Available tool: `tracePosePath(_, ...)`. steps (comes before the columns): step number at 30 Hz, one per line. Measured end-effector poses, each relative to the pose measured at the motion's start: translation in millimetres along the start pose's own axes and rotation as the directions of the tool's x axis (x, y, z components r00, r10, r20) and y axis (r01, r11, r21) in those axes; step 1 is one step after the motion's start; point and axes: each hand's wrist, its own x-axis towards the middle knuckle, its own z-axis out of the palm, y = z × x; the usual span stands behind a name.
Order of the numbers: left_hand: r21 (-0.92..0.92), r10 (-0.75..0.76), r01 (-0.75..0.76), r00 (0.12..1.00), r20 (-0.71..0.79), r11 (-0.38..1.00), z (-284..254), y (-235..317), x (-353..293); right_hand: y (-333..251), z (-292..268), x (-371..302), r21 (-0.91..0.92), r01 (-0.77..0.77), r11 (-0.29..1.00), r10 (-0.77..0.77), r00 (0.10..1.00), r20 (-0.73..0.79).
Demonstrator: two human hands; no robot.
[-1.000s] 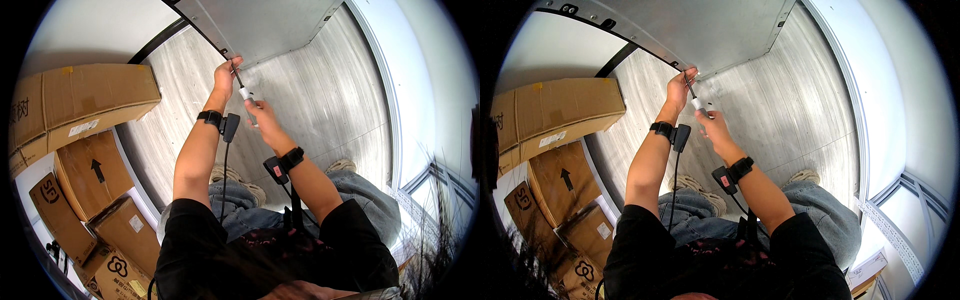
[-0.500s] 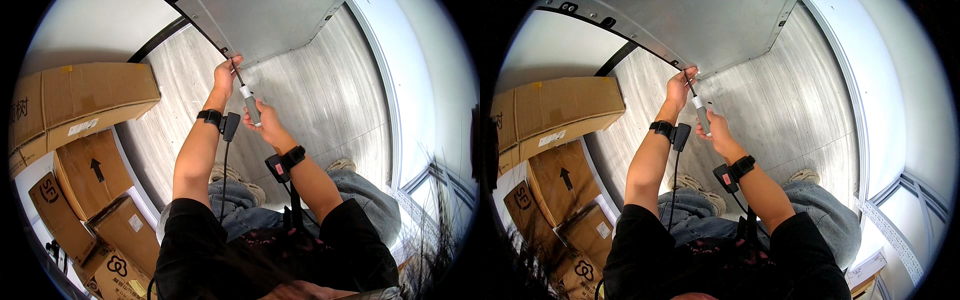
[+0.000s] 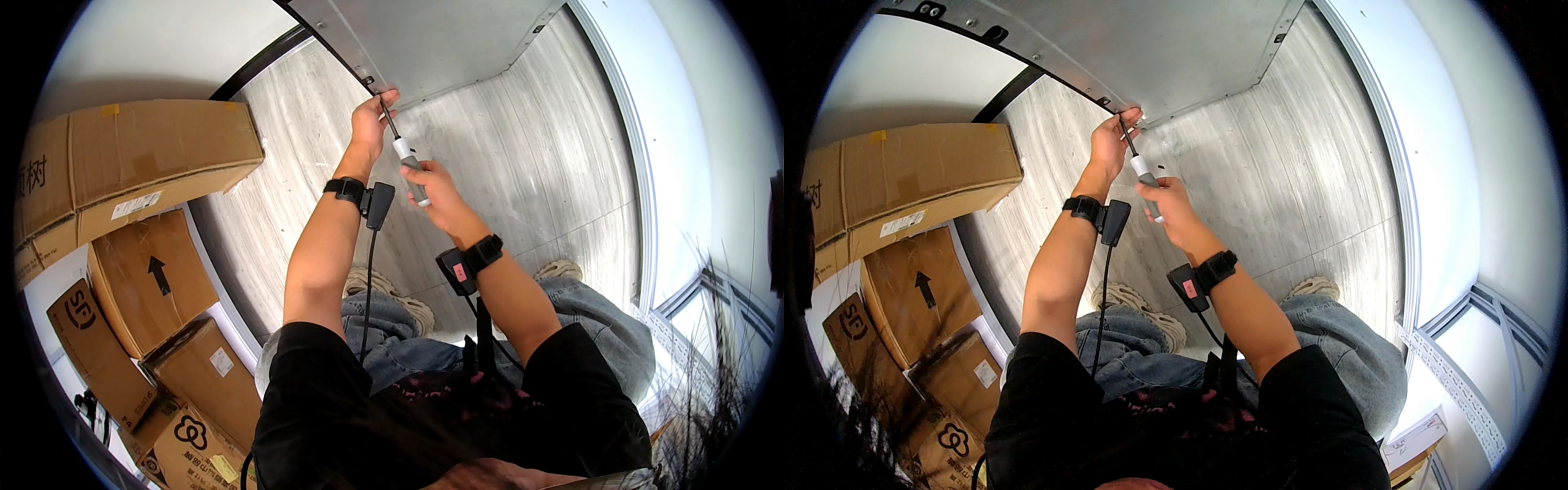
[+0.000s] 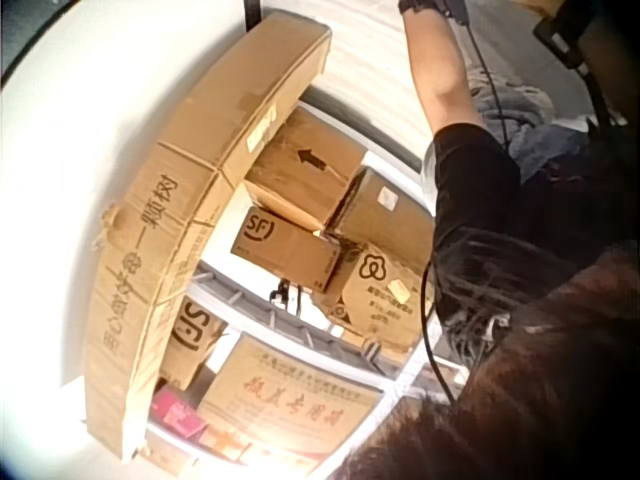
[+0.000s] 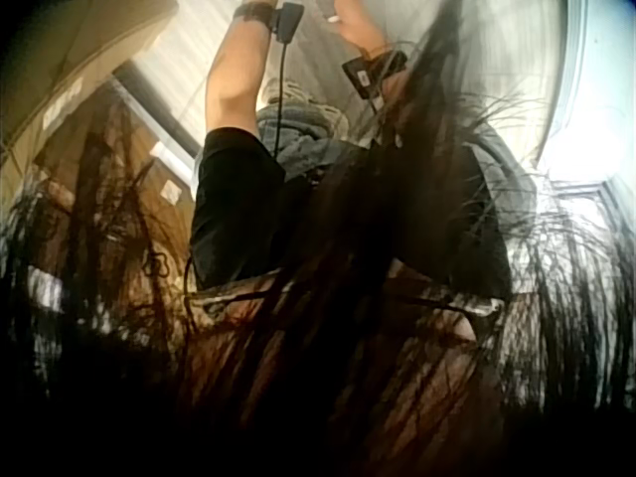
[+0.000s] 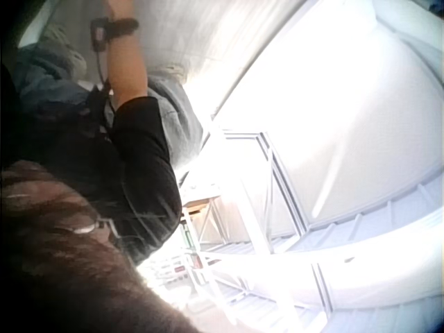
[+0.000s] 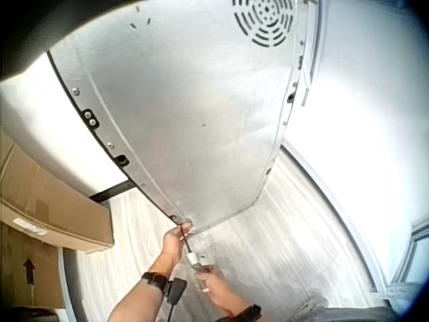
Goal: The person uses a screwdriver to tighten screws on the back panel of a white appliance, likely a refrigerator, securing it to a wall or frame. The person then wipes the top of a nearby cardboard box with a blue cloth.
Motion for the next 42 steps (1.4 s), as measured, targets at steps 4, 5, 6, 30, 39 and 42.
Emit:
tracePosePath(4,-0.002,0.004,-0.004,1.0,-0.002,1.0,-2,0,0,-1,-3,-2,0.127,-0.075,0.989,0.064,0.994,0.09)
tracePosePath(5,-0.001,0.004,-0.004,1.0,-0.002,1.0,-3,0,0,-2,-4,-2,0.162,-0.116,0.98,0.095,0.987,0.131)
tracePosePath(6,-0.005,0.001,-0.001,1.0,-0.004,1.0,-3,0,0,-2,-3,-3,0.162,-0.108,0.981,0.093,0.991,0.096)
tracePosePath(30,-0.042,0.01,-0.01,1.0,-0.002,0.999,-3,-1,-2,3,-1,-6,0.24,-0.05,0.969,0.026,0.994,0.103)
tracePosePath(39,-0.006,-0.007,0.007,1.0,-0.018,1.0,10,-15,-11,-16,-40,4,0.246,0.061,0.967,-0.059,0.998,-0.015)
tracePosePath(42,0.045,-0.059,0.06,0.998,-0.028,0.997,15,-31,-12,-30,-58,-2,0.239,0.098,0.966,-0.083,0.994,-0.072)
